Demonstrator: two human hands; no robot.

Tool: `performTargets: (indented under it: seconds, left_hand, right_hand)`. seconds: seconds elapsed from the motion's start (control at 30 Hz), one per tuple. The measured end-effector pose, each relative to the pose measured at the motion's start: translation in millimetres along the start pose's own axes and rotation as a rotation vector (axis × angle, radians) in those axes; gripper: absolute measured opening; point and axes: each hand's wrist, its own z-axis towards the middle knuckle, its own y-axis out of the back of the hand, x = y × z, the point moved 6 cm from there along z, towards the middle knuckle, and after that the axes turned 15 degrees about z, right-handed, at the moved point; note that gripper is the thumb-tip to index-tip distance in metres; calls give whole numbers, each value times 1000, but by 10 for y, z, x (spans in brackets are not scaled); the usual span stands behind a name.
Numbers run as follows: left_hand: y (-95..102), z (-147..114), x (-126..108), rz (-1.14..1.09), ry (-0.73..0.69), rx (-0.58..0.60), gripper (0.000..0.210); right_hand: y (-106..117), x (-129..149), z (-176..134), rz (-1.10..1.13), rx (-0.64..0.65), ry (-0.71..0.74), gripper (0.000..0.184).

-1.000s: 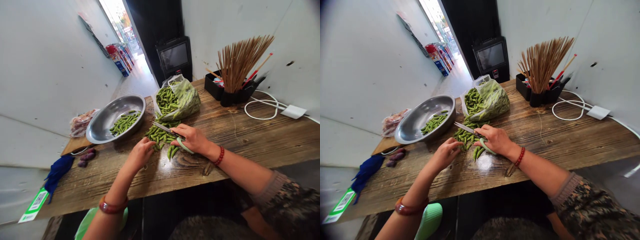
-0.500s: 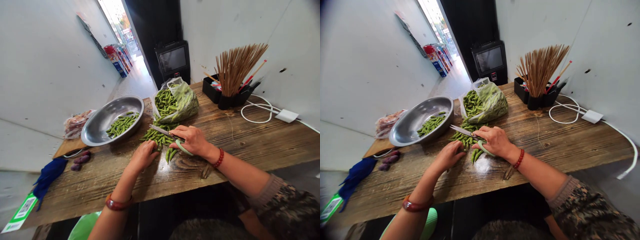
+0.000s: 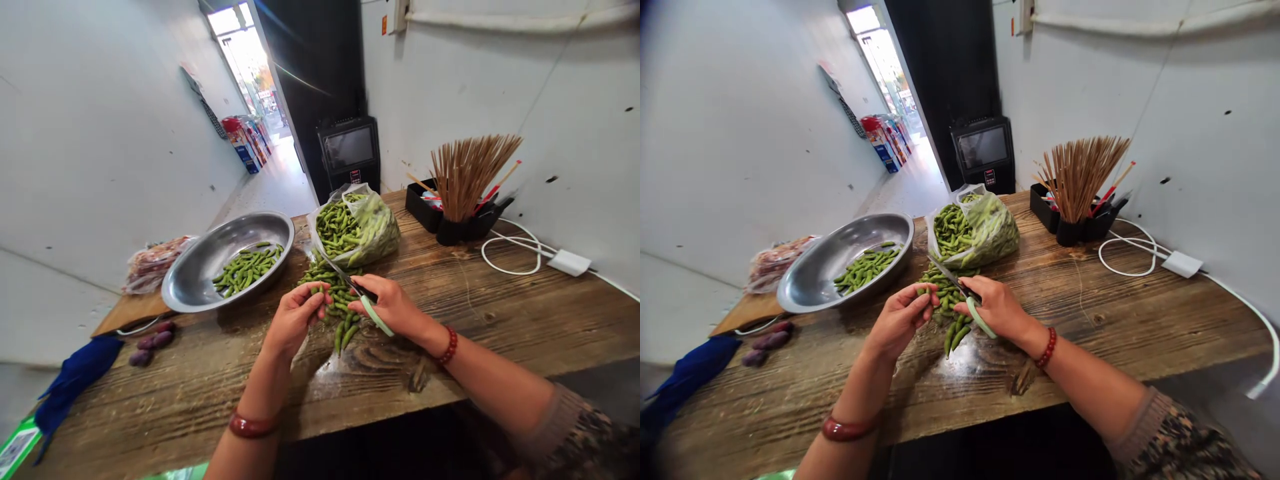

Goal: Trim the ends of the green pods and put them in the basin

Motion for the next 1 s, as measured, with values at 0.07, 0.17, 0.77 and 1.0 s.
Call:
performTargets:
  seconds: [0.07,0.17,0.77,1.0]
  left_hand:
    - [-12,6,26,-70,1,-29,29]
    - [-3,5,99,-89,-5,-40,28]
    - [-58,-18,199,103,-44,25,26]
    - [-54,-30,271,145,3,112,28]
  right_hand:
    - [-5,-5,3,-8,13,2,41]
    - [-9,-2,-3,-10,37,-4,42]
    - [-111,64,-44,-167,281,6,58]
    - [-96,82,-41,-211,312,45,55]
